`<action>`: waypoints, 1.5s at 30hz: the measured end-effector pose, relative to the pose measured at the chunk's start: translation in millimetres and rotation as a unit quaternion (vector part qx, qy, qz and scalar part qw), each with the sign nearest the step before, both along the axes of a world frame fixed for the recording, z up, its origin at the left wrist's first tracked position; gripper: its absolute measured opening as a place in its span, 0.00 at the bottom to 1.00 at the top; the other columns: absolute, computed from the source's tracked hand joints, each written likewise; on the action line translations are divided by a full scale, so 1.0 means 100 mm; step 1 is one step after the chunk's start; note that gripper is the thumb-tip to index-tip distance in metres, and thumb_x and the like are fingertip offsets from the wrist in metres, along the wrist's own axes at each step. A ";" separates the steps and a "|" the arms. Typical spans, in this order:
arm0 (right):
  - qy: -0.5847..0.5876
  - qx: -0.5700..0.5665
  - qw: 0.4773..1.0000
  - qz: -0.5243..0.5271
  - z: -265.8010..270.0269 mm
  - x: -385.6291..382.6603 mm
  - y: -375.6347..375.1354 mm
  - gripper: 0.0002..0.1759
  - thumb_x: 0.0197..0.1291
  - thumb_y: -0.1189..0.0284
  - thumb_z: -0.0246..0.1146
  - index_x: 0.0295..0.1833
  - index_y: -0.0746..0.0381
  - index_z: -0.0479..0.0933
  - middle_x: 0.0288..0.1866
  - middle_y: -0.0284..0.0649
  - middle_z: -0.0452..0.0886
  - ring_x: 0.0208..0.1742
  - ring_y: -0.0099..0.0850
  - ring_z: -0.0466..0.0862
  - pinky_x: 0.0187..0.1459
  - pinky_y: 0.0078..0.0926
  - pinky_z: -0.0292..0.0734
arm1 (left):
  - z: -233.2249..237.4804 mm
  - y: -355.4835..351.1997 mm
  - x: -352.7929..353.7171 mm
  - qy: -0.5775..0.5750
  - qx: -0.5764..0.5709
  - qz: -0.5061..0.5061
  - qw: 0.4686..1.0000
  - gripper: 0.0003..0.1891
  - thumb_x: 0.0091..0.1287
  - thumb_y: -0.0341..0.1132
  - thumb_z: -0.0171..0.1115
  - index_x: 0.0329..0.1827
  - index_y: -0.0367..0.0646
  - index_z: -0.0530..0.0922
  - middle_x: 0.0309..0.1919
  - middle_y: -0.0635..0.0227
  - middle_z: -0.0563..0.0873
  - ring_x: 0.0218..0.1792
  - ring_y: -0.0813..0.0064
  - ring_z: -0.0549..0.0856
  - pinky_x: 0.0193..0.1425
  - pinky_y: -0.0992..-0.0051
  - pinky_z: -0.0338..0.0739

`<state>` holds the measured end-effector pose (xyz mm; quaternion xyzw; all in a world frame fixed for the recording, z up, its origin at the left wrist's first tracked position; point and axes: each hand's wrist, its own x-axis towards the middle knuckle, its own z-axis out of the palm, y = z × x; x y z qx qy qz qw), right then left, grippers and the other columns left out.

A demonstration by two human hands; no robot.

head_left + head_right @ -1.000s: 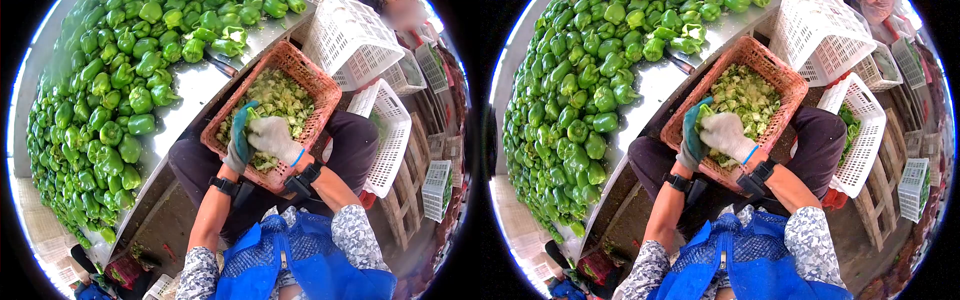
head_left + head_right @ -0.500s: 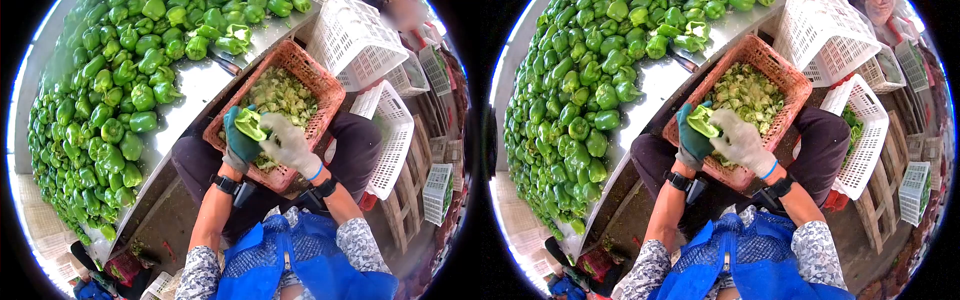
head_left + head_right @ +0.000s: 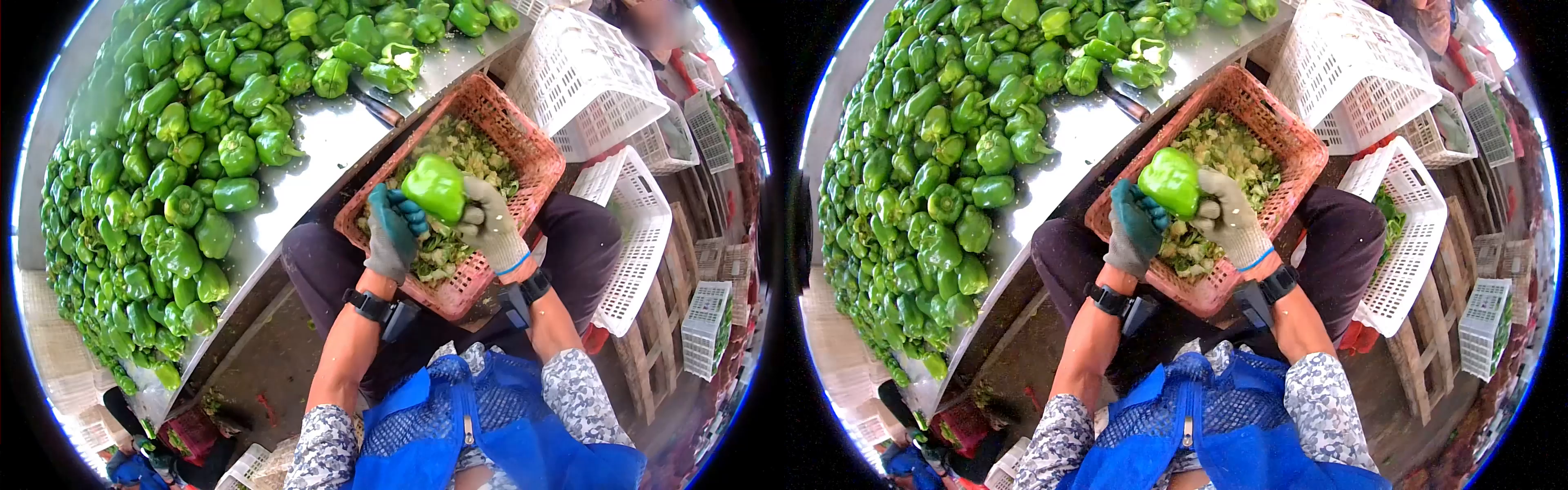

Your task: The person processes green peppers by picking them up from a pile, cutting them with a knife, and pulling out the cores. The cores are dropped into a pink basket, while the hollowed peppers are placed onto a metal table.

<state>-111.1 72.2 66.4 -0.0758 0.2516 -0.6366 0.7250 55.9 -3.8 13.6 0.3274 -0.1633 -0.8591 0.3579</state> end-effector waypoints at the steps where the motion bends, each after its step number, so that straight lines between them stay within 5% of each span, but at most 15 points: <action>1: -0.067 -0.014 0.998 0.001 -0.06 -0.02 0.04 0.09 0.66 0.64 0.64 0.40 0.58 0.76 0.21 0.24 0.73 0.15 0.15 0.66 0.16 0.16 0.61 | 0.01 0.01 -0.02 0.027 0.002 0.038 0.999 0.26 0.80 0.62 0.42 0.42 0.47 0.75 0.34 0.70 0.80 0.32 0.76 0.79 0.33 0.74 0.74; 6: 0.155 0.151 0.974 0.061 -0.23 0.09 -0.02 0.07 0.69 0.64 0.61 0.41 0.56 0.76 0.22 0.25 0.70 0.16 0.17 0.64 0.18 0.19 0.61 | 0.37 0.08 -0.09 0.185 -0.023 -0.005 0.982 0.32 0.78 0.59 0.48 0.72 0.43 0.73 0.66 0.58 0.80 0.68 0.58 0.77 0.75 0.61 0.68; 9: 0.106 0.114 0.987 -0.025 -0.07 -0.08 0.09 0.07 0.69 0.63 0.61 0.41 0.55 0.76 0.23 0.25 0.70 0.17 0.17 0.65 0.19 0.19 0.62 | 0.11 0.07 -0.07 -0.166 -0.393 -0.040 0.903 0.29 0.77 0.53 0.52 0.73 0.43 0.72 0.67 0.59 0.79 0.70 0.58 0.74 0.79 0.59 0.60; 16: 0.276 0.109 0.934 -0.199 0.76 -0.69 0.89 0.06 0.68 0.67 0.63 0.44 0.56 0.75 0.24 0.25 0.72 0.18 0.16 0.69 0.19 0.18 0.65 | 0.16 0.27 -0.32 -0.098 -0.258 -0.096 0.956 0.31 0.77 0.41 0.59 0.80 0.42 0.62 0.64 0.59 0.80 0.57 0.66 0.83 0.63 0.66 0.79; 21: 0.533 0.197 0.728 -0.383 0.95 -1.64 1.71 0.07 0.69 0.67 0.63 0.47 0.58 0.80 0.25 0.24 0.75 0.19 0.12 0.68 0.19 0.15 0.59 | -0.01 0.05 -0.18 -0.056 -0.098 -0.028 0.993 0.18 0.79 0.36 0.55 0.67 0.39 0.72 0.46 0.60 0.85 0.37 0.74 0.84 0.42 0.74 0.81; 22: 0.696 0.310 0.611 -0.217 0.67 -2.31 2.03 0.13 0.69 0.64 0.63 0.51 0.61 0.81 0.26 0.35 0.81 0.23 0.24 0.78 0.24 0.25 0.71 | 0.00 0.04 -0.20 -0.070 -0.079 -0.017 0.994 0.16 0.79 0.36 0.55 0.65 0.38 0.73 0.43 0.61 0.84 0.34 0.76 0.82 0.37 0.77 0.79; 23: 0.900 0.262 0.311 -0.160 0.52 -2.45 2.10 0.15 0.68 0.62 0.64 0.49 0.63 0.81 0.34 0.48 0.86 0.35 0.40 0.86 0.38 0.37 0.79 | -0.07 0.03 -0.16 -0.044 -0.092 -0.022 0.995 0.17 0.79 0.37 0.56 0.65 0.39 0.72 0.44 0.60 0.85 0.34 0.75 0.82 0.39 0.75 0.80; 24: 0.902 0.348 0.231 -0.107 0.57 -2.43 2.00 0.16 0.67 0.61 0.65 0.48 0.64 0.80 0.43 0.56 0.86 0.45 0.51 0.86 0.49 0.46 0.78 | 0.04 0.07 -0.19 -0.064 -0.093 -0.011 0.994 0.17 0.79 0.37 0.56 0.65 0.40 0.72 0.45 0.60 0.85 0.35 0.75 0.82 0.40 0.74 0.80; 25: 0.922 0.255 0.228 -0.181 0.40 -2.55 1.92 0.15 0.66 0.64 0.66 0.48 0.65 0.80 0.43 0.51 0.87 0.44 0.41 0.87 0.47 0.40 0.79 | 0.17 0.10 -0.23 -0.084 -0.091 -0.001 0.992 0.17 0.79 0.37 0.56 0.66 0.41 0.71 0.46 0.60 0.85 0.36 0.74 0.83 0.41 0.74 0.81; 28: 0.797 0.158 0.558 -0.166 0.57 -2.03 0.83 0.16 0.63 0.67 0.67 0.50 0.68 0.84 0.37 0.47 0.88 0.41 0.31 0.88 0.45 0.27 0.81 | 0.19 0.07 -0.26 -0.091 -0.092 -0.003 0.992 0.19 0.78 0.36 0.58 0.68 0.42 0.72 0.51 0.58 0.86 0.40 0.71 0.85 0.46 0.71 0.82; 33: 0.879 -0.050 0.469 -0.074 0.62 -0.73 -0.95 0.23 0.64 0.58 0.67 0.58 0.61 0.80 0.48 0.49 0.87 0.45 0.41 0.89 0.46 0.40 0.83 | 0.27 -0.04 -0.18 -0.129 -0.089 0.000 0.988 0.16 0.80 0.34 0.56 0.67 0.41 0.72 0.51 0.62 0.86 0.43 0.74 0.85 0.47 0.73 0.81; 35: 0.914 0.075 0.397 0.044 0.67 -0.39 -1.48 0.31 0.63 0.50 0.66 0.61 0.63 0.78 0.50 0.55 0.86 0.51 0.51 0.86 0.55 0.50 0.79 | 0.32 -0.08 -0.14 -0.137 -0.071 0.010 0.988 0.16 0.80 0.34 0.56 0.67 0.41 0.72 0.51 0.62 0.86 0.43 0.74 0.85 0.47 0.73 0.81; 37: 0.901 0.049 0.432 0.008 0.33 -0.35 -1.86 0.30 0.66 0.52 0.64 0.62 0.65 0.76 0.50 0.58 0.86 0.48 0.50 0.88 0.52 0.48 0.81 | 0.24 -0.12 -0.12 -0.130 -0.077 0.025 0.988 0.16 0.80 0.35 0.56 0.66 0.40 0.73 0.51 0.62 0.87 0.43 0.75 0.85 0.47 0.74 0.81; 39: 0.738 0.075 0.670 0.009 0.11 -0.34 -2.15 0.24 0.67 0.63 0.62 0.62 0.67 0.75 0.48 0.57 0.87 0.39 0.41 0.90 0.41 0.41 0.85 | 0.23 -0.15 -0.11 -0.118 -0.077 0.039 0.989 0.16 0.81 0.35 0.56 0.66 0.40 0.73 0.51 0.63 0.86 0.44 0.75 0.85 0.48 0.74 0.81; 45: 0.383 0.096 0.915 -0.084 -0.16 -0.50 -2.32 0.18 0.65 0.80 0.52 0.59 0.67 0.74 0.45 0.43 0.84 0.33 0.31 0.86 0.27 0.25 0.85 | 0.24 -0.26 -0.08 -0.086 -0.072 0.054 0.992 0.16 0.80 0.36 0.57 0.66 0.41 0.73 0.50 0.62 0.87 0.43 0.73 0.87 0.48 0.72 0.83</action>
